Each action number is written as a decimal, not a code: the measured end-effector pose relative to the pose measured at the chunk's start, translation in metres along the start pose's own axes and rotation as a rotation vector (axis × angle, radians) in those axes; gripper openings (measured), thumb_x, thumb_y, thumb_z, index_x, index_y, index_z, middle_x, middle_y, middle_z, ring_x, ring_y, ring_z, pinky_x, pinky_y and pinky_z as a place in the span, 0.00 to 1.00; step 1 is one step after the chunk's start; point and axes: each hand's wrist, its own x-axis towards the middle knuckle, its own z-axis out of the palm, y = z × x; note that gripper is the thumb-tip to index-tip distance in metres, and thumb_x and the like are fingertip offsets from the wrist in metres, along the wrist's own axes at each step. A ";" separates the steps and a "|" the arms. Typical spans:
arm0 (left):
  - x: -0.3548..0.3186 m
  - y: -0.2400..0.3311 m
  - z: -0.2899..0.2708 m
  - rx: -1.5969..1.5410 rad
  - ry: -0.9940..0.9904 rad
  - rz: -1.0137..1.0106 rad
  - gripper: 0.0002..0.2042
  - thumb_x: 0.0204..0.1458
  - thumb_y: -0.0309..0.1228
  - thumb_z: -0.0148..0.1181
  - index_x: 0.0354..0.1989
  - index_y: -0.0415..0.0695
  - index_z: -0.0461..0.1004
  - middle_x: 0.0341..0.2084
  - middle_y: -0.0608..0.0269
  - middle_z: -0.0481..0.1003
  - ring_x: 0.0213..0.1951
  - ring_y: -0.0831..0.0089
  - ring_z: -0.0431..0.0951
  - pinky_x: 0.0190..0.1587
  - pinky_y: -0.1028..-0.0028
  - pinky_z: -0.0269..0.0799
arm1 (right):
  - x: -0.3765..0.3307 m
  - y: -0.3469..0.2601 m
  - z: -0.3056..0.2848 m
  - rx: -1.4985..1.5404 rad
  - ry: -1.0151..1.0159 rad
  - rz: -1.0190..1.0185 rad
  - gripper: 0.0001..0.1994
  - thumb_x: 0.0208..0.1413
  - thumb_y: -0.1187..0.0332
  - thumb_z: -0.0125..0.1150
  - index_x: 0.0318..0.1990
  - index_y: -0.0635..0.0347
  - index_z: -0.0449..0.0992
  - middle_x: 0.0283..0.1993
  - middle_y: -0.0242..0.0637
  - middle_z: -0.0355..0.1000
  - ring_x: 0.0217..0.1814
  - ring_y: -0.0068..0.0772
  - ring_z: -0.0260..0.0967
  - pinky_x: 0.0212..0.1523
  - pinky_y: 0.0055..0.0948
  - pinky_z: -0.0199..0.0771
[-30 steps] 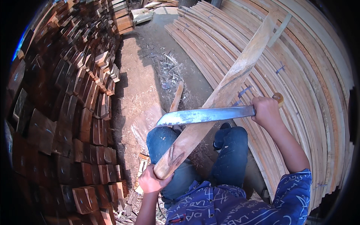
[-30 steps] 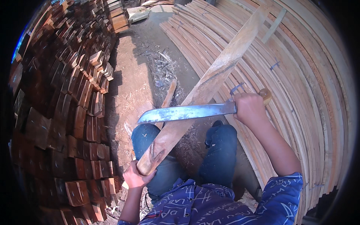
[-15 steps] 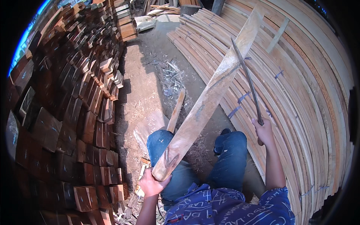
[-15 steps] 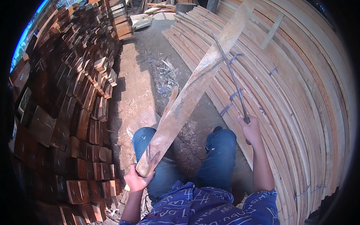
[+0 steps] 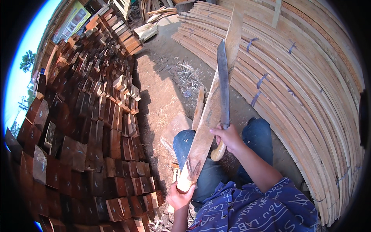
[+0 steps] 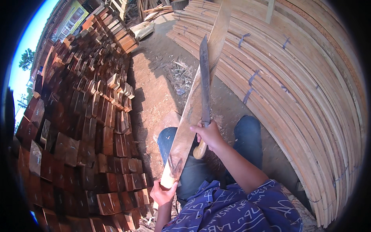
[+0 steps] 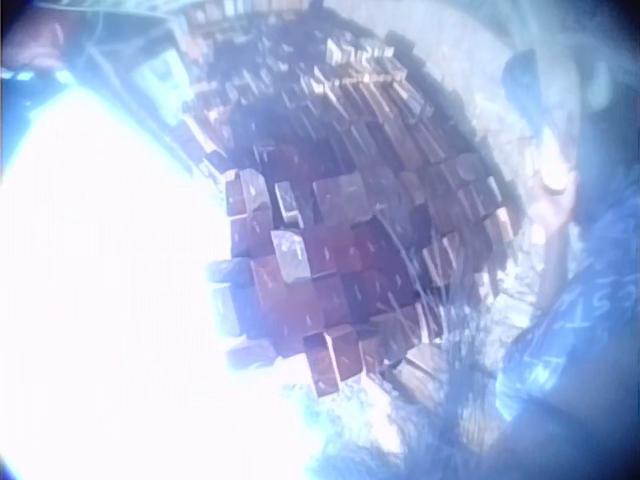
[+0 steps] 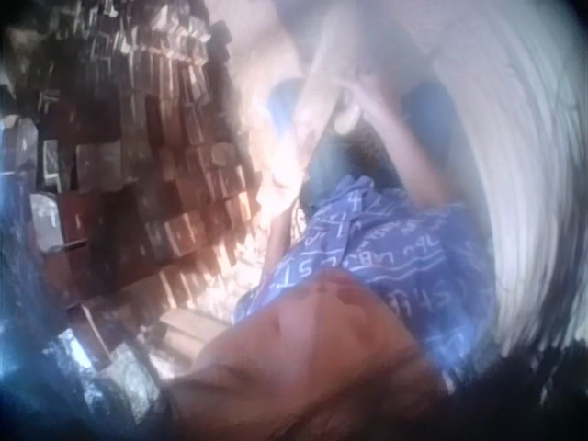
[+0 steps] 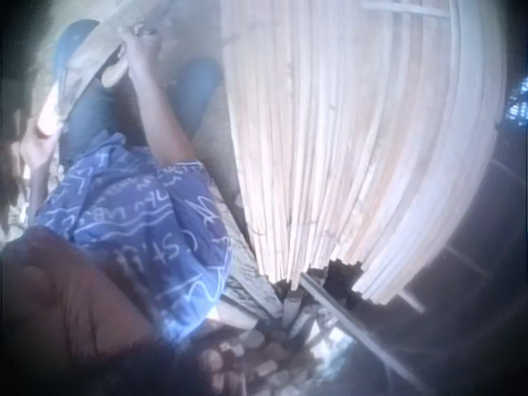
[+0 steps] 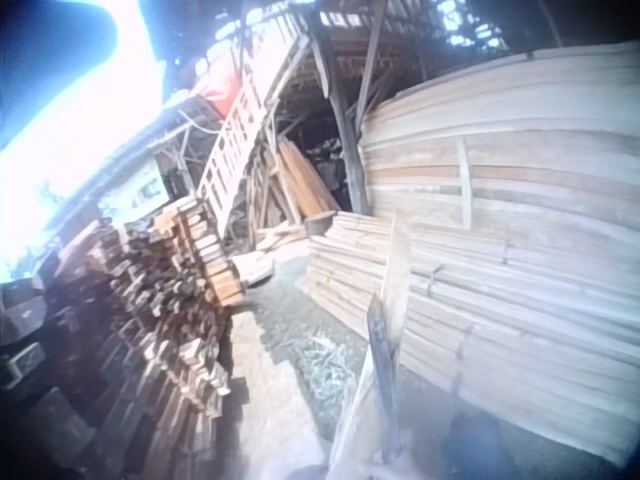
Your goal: The person sits on the ground and uses a large curved blade to shave and shape a long, thin piece of wood. They hold the wood with one hand and repeatedly draw the blade along its length to remove thin shavings.
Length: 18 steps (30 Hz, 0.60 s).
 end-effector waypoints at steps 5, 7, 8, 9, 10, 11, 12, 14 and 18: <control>-0.010 0.001 -0.016 0.020 0.013 0.053 0.24 0.37 0.45 0.74 0.34 0.39 0.73 0.25 0.51 0.77 0.27 0.51 0.79 0.33 0.59 0.74 | -0.014 0.001 -0.004 0.162 -0.001 0.077 0.17 0.47 0.79 0.68 0.23 0.52 0.61 0.19 0.28 0.65 0.16 0.22 0.64 0.19 0.27 0.68; -0.019 0.006 -0.020 0.025 -0.047 0.013 0.22 0.44 0.43 0.71 0.35 0.37 0.71 0.26 0.50 0.73 0.29 0.49 0.76 0.33 0.57 0.71 | -0.015 0.003 -0.008 0.213 -0.072 0.088 0.18 0.47 0.80 0.67 0.23 0.51 0.60 0.19 0.28 0.64 0.16 0.22 0.64 0.20 0.27 0.68; -0.023 0.013 -0.024 0.034 -0.082 -0.015 0.22 0.44 0.43 0.70 0.35 0.37 0.71 0.27 0.50 0.72 0.29 0.49 0.75 0.33 0.57 0.70 | -0.015 0.005 -0.008 0.241 -0.112 0.093 0.18 0.48 0.81 0.66 0.23 0.51 0.60 0.19 0.28 0.64 0.16 0.22 0.65 0.21 0.27 0.68; -0.026 0.018 -0.026 0.042 -0.118 -0.042 0.22 0.45 0.43 0.70 0.35 0.36 0.70 0.27 0.50 0.70 0.30 0.48 0.74 0.33 0.57 0.70 | -0.015 0.006 -0.010 0.237 -0.143 0.105 0.18 0.48 0.81 0.66 0.23 0.51 0.60 0.19 0.28 0.64 0.16 0.22 0.64 0.21 0.26 0.67; -0.032 0.021 -0.028 -0.010 -0.161 -0.044 0.20 0.47 0.39 0.70 0.35 0.35 0.68 0.27 0.51 0.67 0.30 0.50 0.72 0.32 0.60 0.68 | -0.016 0.007 -0.013 0.233 -0.174 0.117 0.19 0.48 0.81 0.66 0.23 0.50 0.59 0.19 0.28 0.64 0.16 0.22 0.64 0.21 0.26 0.67; -0.041 0.013 -0.026 -0.133 -0.253 -0.149 0.19 0.48 0.37 0.70 0.35 0.35 0.68 0.27 0.52 0.67 0.29 0.53 0.72 0.32 0.61 0.68 | -0.015 0.006 -0.015 0.230 -0.208 0.127 0.19 0.48 0.82 0.65 0.23 0.50 0.59 0.19 0.28 0.63 0.16 0.21 0.64 0.21 0.26 0.67; -0.052 0.002 -0.023 -0.258 -0.343 -0.256 0.18 0.49 0.36 0.70 0.35 0.35 0.68 0.26 0.53 0.68 0.29 0.57 0.73 0.32 0.62 0.69 | -0.015 0.006 -0.015 0.220 -0.239 0.129 0.19 0.49 0.82 0.65 0.23 0.50 0.58 0.19 0.28 0.62 0.16 0.21 0.63 0.21 0.26 0.65; -0.057 -0.004 -0.025 -0.546 -0.557 -0.370 0.15 0.52 0.29 0.68 0.40 0.34 0.69 0.29 0.57 0.74 0.32 0.70 0.75 0.35 0.68 0.72 | -0.016 0.010 -0.013 0.197 -0.304 0.138 0.20 0.49 0.82 0.64 0.23 0.49 0.57 0.18 0.27 0.60 0.16 0.21 0.60 0.22 0.27 0.63; -0.049 -0.005 -0.036 -0.594 -0.971 -0.616 0.19 0.53 0.29 0.66 0.51 0.36 0.72 0.37 0.58 0.79 0.36 0.74 0.78 0.40 0.74 0.74 | -0.019 0.018 -0.004 0.144 -0.443 0.146 0.20 0.49 0.82 0.63 0.23 0.49 0.56 0.17 0.27 0.60 0.16 0.21 0.61 0.22 0.27 0.63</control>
